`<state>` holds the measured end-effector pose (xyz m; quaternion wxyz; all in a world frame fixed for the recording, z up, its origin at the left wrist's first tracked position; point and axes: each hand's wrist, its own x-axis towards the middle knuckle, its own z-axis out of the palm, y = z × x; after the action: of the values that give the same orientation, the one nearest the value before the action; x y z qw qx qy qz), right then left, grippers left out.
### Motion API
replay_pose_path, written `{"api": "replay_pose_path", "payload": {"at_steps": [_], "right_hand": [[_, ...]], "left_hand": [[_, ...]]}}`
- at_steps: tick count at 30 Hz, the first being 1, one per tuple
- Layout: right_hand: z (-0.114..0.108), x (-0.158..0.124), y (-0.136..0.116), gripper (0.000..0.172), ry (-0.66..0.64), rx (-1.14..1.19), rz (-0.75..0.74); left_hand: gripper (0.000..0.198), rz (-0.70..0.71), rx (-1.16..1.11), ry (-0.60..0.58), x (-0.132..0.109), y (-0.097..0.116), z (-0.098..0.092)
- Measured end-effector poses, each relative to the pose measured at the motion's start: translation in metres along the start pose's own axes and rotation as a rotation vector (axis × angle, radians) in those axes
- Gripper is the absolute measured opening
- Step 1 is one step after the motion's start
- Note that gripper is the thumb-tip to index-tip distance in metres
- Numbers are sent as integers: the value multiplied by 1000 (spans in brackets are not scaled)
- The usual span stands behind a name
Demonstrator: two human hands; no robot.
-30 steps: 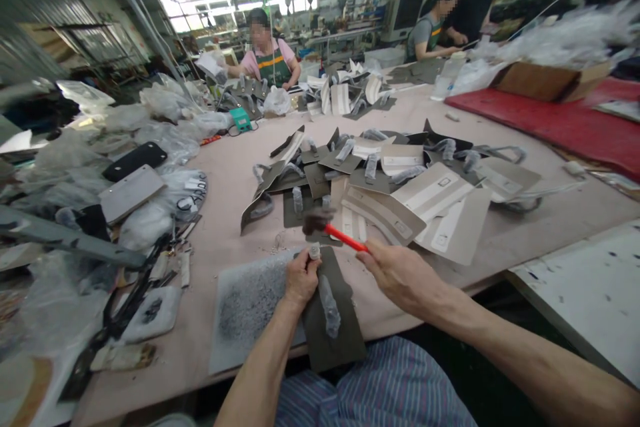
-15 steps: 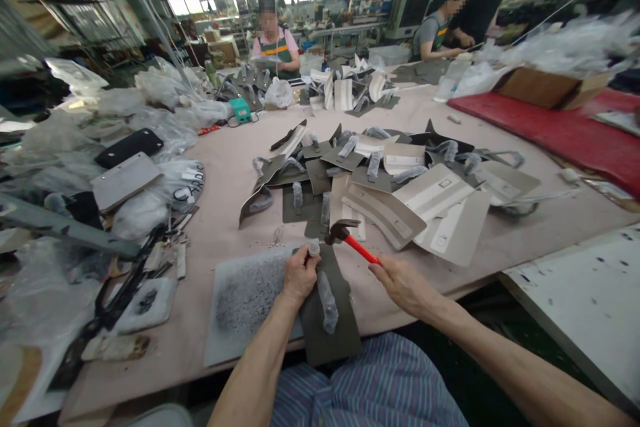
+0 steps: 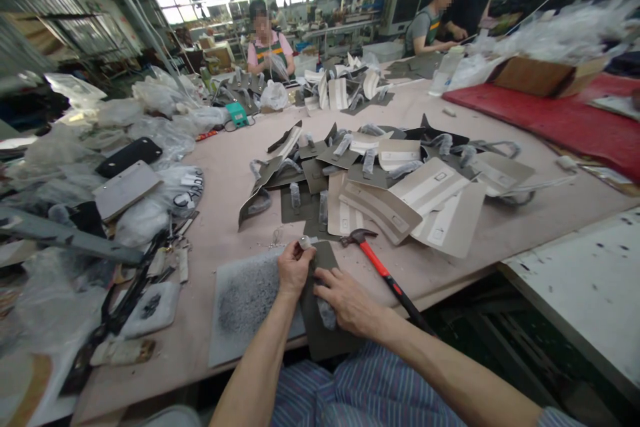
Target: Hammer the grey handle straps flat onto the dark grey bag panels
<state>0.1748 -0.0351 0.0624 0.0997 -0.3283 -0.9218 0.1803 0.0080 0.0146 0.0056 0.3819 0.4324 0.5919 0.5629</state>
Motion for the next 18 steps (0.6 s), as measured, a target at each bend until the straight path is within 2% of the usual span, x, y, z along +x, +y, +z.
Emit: {"api": "replay_pose_path", "payload": {"at_steps": [4, 7, 9, 11, 14, 18], "right_hand": [[0, 8, -11, 24, 23, -224, 149], [-21, 12, -15, 17, 73, -289, 327], [-33, 14, -17, 15, 89, -275, 424], [-37, 16, -18, 14, 101, -213, 498], [-23, 15, -18, 21, 88, -74, 567], [5, 13, -18, 48, 87, 55, 590]], "left_hand": [[31, -55, -217, 159, 8, 17, -10], [36, 18, -262, 272, 13, 48, -29], [37, 107, -213, 295, 14, 68, -40], [35, 149, -150, 277, 12, 80, -44], [31, 114, -108, 173, 5, 72, -35], [26, 17, -157, 26, -1, 36, -13]]}}
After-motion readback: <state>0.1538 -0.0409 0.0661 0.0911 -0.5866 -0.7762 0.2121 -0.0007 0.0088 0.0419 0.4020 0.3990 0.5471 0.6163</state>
